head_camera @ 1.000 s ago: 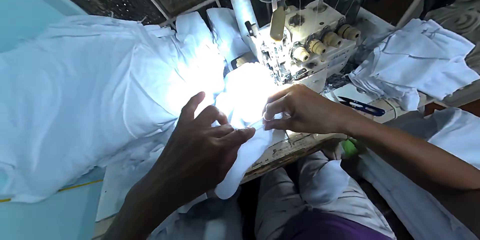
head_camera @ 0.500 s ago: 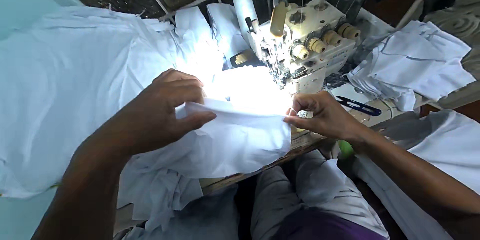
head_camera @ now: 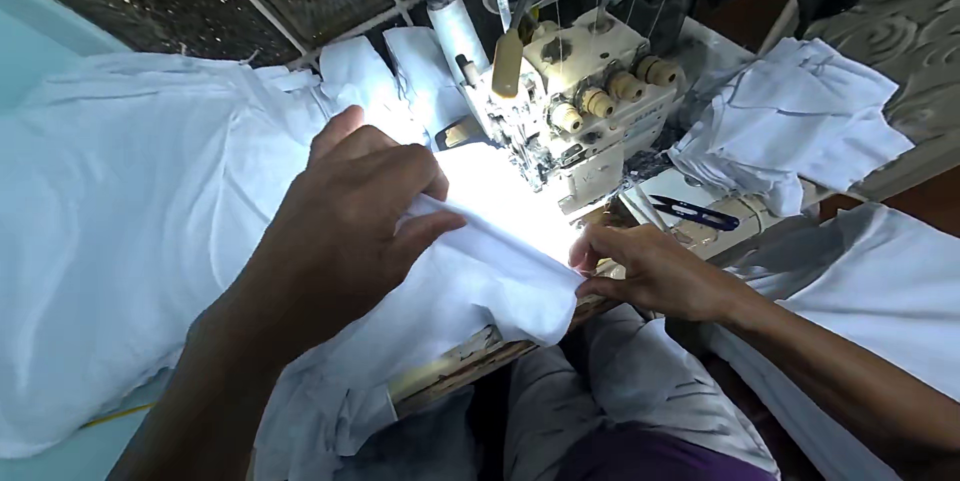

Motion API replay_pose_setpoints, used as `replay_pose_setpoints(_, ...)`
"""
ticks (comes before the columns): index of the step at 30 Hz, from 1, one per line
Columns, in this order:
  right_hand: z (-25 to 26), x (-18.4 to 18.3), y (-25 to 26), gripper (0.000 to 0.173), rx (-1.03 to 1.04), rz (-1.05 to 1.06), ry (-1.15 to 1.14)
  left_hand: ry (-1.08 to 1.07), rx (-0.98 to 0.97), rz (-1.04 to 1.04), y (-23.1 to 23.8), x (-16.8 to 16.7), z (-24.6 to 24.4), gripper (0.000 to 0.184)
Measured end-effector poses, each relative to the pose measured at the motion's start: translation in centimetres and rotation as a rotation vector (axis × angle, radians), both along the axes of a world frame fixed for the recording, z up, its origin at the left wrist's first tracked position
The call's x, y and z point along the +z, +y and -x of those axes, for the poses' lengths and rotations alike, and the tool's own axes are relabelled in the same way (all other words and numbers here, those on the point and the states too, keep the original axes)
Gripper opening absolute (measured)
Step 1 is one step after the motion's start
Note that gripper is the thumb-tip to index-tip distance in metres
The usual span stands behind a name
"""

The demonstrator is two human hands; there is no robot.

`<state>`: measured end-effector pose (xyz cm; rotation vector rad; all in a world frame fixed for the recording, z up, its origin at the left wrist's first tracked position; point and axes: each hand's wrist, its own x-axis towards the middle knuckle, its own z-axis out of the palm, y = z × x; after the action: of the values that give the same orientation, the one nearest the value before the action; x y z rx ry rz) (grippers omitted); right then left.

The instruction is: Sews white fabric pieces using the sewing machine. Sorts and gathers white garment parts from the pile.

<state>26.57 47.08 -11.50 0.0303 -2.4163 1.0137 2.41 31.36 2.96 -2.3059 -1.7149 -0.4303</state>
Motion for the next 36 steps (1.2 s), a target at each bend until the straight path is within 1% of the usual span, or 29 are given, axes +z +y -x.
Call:
replay_pose_setpoints(2, 0.0, -0.5, 0.0, 0.016, -0.020, 0.032, 0.027, 0.041, -0.001, 0.007, 0.5, -0.2, 0.0, 0.027)
replay_pose_setpoints(4, 0.6, -0.9, 0.4, 0.017, -0.040, 0.076, 0.050, 0.098, 0.033, 0.014, 0.9, -0.3, 0.3, 0.032)
replay_pose_setpoints(7, 2.1, -1.6, 1.2, 0.022, -0.116, 0.113, 0.106, 0.153, 0.077, -0.004, 1.5, -0.3, 0.8, 0.035)
replay_pose_setpoints(13, 5.3, -2.0, 2.0, 0.019, -0.327, -0.035, 0.220, 0.217, 0.136, -0.041, 2.1, -0.2, 1.4, 0.037)
replay_pose_setpoints(16, 6.6, -2.5, 2.0, 0.016, -0.414, -0.122, 0.285, 0.143, 0.135, -0.060, 2.0, -0.4, 1.5, 0.036)
replay_pose_setpoints(19, 7.6, -3.4, 1.5, 0.011, -0.502, -0.248, 0.369, -0.038, 0.078, -0.068, 1.3, -1.0, 0.8, 0.034)
replay_pose_setpoints(22, 7.9, -4.4, 1.0, 0.008, -0.543, -0.255, 0.466, -0.280, 0.037, -0.070, -0.2, -3.3, -2.3, 0.031)
replay_pose_setpoints(25, 7.6, -5.4, 0.5, 0.009, -0.530, -0.149, 0.530, -0.501, 0.054, -0.043, -1.6, -7.1, -8.1, 0.027)
replay_pose_setpoints(28, 6.8, -6.3, -0.1, 0.009, -0.524, -0.003, 0.540, -0.625, 0.061, -0.062, -1.7, -11.4, -12.4, 0.022)
replay_pose_setpoints(31, 6.2, -6.9, -0.3, 0.009, -0.545, 0.029, 0.535, -0.622, 0.106, -0.087, -1.1, -13.9, -14.4, 0.016)
replay_pose_setpoints(33, 6.4, -7.2, -0.2, 0.008, -0.555, 0.012, 0.564, -0.576, 0.138, -0.088, -0.8, -14.4, -14.6, 0.015)
replay_pose_setpoints(36, 6.6, -7.2, -0.1, 0.008, -0.562, 0.001, 0.576, -0.492, 0.191, -0.098, -0.2, -14.3, -13.8, 0.016)
